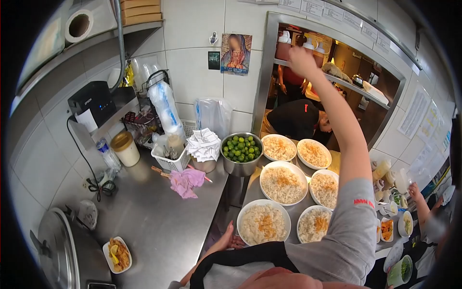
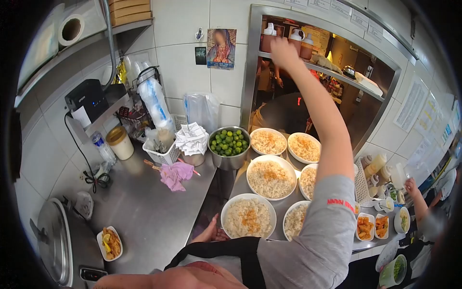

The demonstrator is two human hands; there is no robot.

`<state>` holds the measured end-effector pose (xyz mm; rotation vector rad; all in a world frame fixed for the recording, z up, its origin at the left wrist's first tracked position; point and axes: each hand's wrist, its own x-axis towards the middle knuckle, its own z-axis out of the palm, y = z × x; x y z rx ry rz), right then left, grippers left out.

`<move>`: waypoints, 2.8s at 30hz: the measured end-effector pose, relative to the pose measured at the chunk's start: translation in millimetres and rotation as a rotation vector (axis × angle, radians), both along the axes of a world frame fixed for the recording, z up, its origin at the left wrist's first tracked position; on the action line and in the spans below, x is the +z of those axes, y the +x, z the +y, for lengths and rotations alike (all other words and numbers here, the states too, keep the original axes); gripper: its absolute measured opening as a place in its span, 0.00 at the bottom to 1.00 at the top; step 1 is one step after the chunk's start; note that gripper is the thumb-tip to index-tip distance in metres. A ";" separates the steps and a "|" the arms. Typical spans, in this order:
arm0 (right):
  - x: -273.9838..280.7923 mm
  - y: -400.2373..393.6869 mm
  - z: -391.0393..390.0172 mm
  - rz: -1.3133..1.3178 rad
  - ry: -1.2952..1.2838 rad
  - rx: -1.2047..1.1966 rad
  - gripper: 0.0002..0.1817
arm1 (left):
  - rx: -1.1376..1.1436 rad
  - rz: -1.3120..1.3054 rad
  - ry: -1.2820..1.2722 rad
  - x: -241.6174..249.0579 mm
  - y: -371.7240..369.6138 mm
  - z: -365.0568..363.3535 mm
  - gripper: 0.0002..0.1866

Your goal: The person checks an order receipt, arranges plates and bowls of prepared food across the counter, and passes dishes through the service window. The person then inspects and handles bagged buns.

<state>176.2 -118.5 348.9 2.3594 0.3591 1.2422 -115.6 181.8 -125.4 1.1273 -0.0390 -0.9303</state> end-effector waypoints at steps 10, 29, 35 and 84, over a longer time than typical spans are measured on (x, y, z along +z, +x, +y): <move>117.3 82.5 23.8 -0.206 0.304 0.050 0.23 | 0.121 0.178 -0.104 3.2 -3.9 -3.8 0.39; 117.7 80.2 45.7 -0.343 0.513 0.057 0.20 | 0.220 0.222 -0.127 1.2 11.1 -13.5 0.37; 113.3 60.5 56.1 -0.398 0.467 0.049 0.21 | 0.244 0.230 -0.131 0.6 10.7 -12.6 0.37; -438.8 -569.5 -264.8 -0.701 1.759 -0.274 0.16 | 0.746 -0.011 0.022 27.1 -56.8 -89.5 0.42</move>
